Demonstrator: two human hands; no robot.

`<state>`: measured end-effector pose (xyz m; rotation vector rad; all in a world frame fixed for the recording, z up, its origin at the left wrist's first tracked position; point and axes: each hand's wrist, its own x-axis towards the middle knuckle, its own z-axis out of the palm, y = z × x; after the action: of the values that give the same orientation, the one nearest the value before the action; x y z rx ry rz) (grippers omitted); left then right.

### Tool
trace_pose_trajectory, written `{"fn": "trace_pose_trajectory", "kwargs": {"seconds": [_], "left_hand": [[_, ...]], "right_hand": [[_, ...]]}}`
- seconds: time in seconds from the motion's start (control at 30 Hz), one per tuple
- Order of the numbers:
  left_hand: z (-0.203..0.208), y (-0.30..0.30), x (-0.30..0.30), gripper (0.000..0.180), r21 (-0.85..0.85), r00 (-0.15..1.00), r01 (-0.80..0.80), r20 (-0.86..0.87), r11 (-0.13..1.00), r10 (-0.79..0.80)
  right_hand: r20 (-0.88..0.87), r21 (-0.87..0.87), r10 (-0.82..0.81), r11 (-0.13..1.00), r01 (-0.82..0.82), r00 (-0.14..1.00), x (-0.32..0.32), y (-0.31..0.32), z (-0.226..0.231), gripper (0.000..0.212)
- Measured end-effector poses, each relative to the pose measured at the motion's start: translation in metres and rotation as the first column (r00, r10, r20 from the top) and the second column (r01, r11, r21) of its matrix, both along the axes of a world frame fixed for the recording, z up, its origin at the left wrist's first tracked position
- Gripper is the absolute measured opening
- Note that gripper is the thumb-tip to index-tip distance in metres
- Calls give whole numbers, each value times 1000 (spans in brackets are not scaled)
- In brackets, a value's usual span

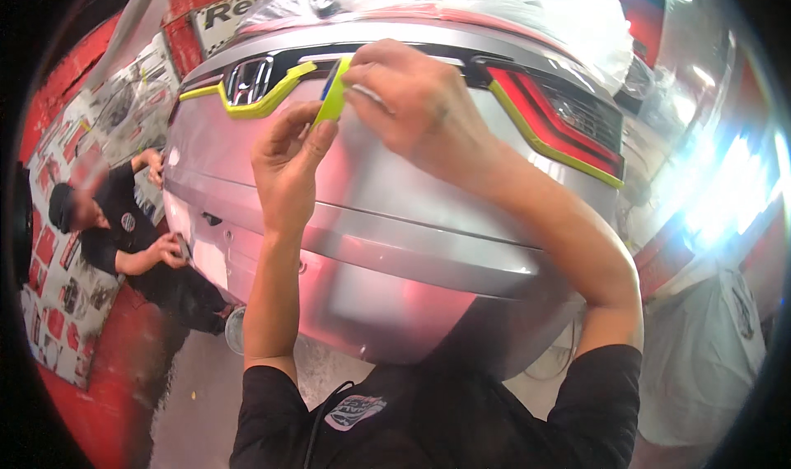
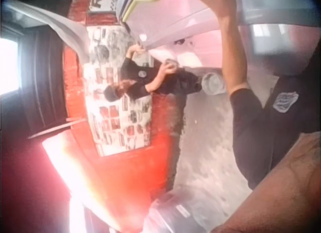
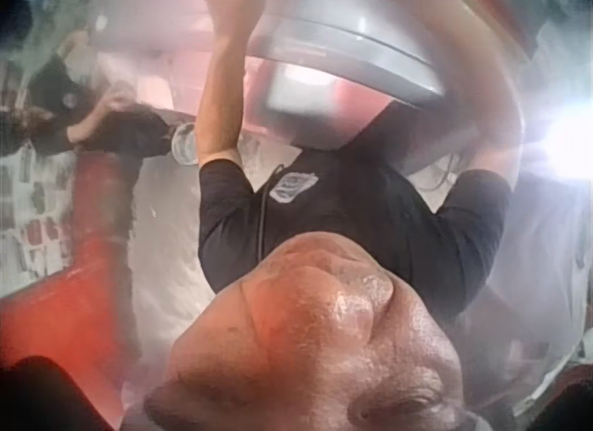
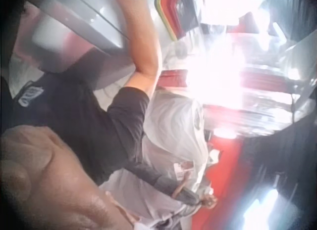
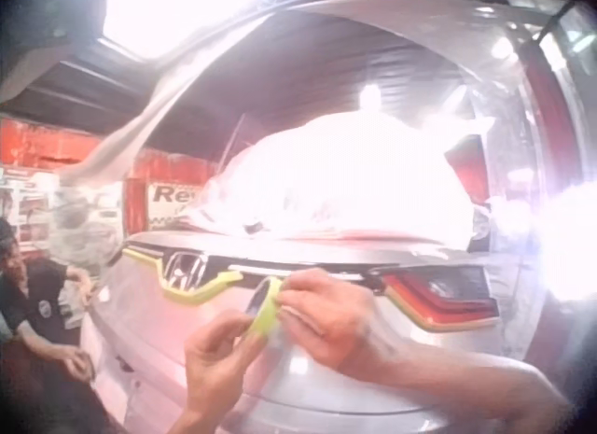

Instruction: The person applies yellow masking tape around the edges of the rear trunk lid of a silver Honda, including around the emblem and taillight areas. A second person wipes the lower bumper area nearby.

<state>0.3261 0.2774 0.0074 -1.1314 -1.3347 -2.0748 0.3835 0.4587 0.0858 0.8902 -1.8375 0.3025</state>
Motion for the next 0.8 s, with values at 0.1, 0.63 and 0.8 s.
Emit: {"fn": "trace_pose_trajectory", "kwargs": {"seconds": [0.1, 0.63, 0.8], "left_hand": [[-9, 8, 0, 23, -64, 985, -171, -38, 983, 169], [-3, 11, 14, 22, -277, 837, -518, -356, 809, 415], [6, 6, 12, 19, -269, 849, -509, -310, 818, 427]], "right_hand": [[-21, 32, -59, 998, 60, 998, 4, 5, -10, 18], [-88, -48, -119, 992, 115, 989, -4, 13, -33, 14], [-83, -104, -48, 994, 39, 995, -9, 9, -29, 13]]}}
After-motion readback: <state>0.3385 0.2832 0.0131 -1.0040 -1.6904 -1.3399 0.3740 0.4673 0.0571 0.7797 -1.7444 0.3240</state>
